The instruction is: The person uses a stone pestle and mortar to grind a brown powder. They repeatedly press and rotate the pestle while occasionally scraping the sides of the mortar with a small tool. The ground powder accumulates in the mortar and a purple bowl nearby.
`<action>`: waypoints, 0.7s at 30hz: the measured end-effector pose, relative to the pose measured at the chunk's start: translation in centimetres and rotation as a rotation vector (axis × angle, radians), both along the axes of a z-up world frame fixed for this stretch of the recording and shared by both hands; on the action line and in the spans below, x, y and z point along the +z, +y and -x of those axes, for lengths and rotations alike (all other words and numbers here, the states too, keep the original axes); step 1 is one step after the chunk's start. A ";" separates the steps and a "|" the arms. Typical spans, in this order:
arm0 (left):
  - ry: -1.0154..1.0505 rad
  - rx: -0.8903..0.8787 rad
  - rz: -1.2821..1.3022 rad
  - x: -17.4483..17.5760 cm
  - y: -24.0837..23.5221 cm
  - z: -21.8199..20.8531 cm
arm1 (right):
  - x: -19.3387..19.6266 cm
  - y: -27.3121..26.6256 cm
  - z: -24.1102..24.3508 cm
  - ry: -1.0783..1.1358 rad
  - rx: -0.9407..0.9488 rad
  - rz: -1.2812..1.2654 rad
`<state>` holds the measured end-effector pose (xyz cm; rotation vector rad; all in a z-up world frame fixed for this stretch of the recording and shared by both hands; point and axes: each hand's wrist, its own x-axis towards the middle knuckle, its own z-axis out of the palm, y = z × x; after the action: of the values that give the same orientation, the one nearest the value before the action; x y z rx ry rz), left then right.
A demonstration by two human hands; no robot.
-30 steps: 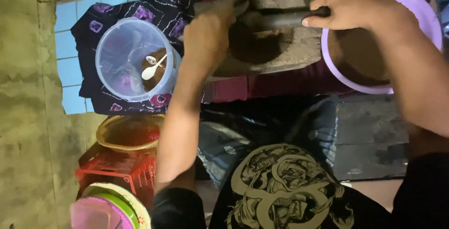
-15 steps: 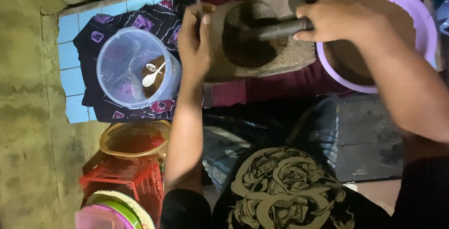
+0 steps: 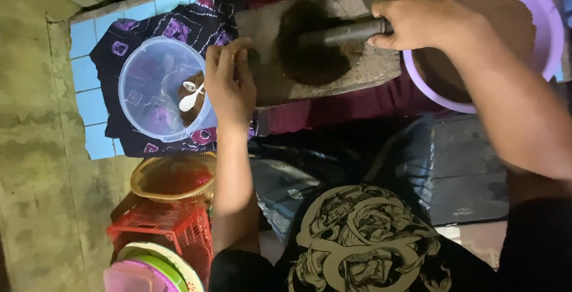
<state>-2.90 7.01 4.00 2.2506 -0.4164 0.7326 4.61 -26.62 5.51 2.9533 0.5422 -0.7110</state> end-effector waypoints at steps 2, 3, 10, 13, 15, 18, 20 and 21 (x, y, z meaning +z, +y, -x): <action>-0.021 0.034 -0.061 -1.9 0.6 0.1 | -0.3 0.0 -0.1 -0.009 0.005 0.014; -0.045 0.065 -0.118 -2.8 0.8 0.0 | -0.5 -0.2 -0.2 -0.020 0.008 0.032; -0.246 0.074 -0.304 -6.7 0.7 2.4 | 0.6 0.3 0.2 -0.013 0.013 0.003; -0.297 0.133 -0.333 -7.0 0.6 2.6 | 1.1 0.5 0.3 -0.002 -0.008 0.034; -0.295 0.044 -0.348 -6.0 0.2 2.2 | 0.5 0.3 0.2 -0.013 0.007 0.008; -0.199 0.000 -0.369 -7.7 -0.1 2.1 | 0.2 0.3 0.0 -0.016 -0.006 0.022; -0.210 -0.052 -0.356 -7.3 -0.8 2.6 | -0.3 0.1 -0.1 -0.020 0.000 0.009; -0.226 -0.104 -0.340 -7.1 -1.1 2.7 | -0.5 -0.1 -0.2 -0.029 0.004 -0.003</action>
<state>-5.55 5.87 -3.11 2.4424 -0.8143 0.9216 4.81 -26.71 5.03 2.9597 0.5479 -0.6666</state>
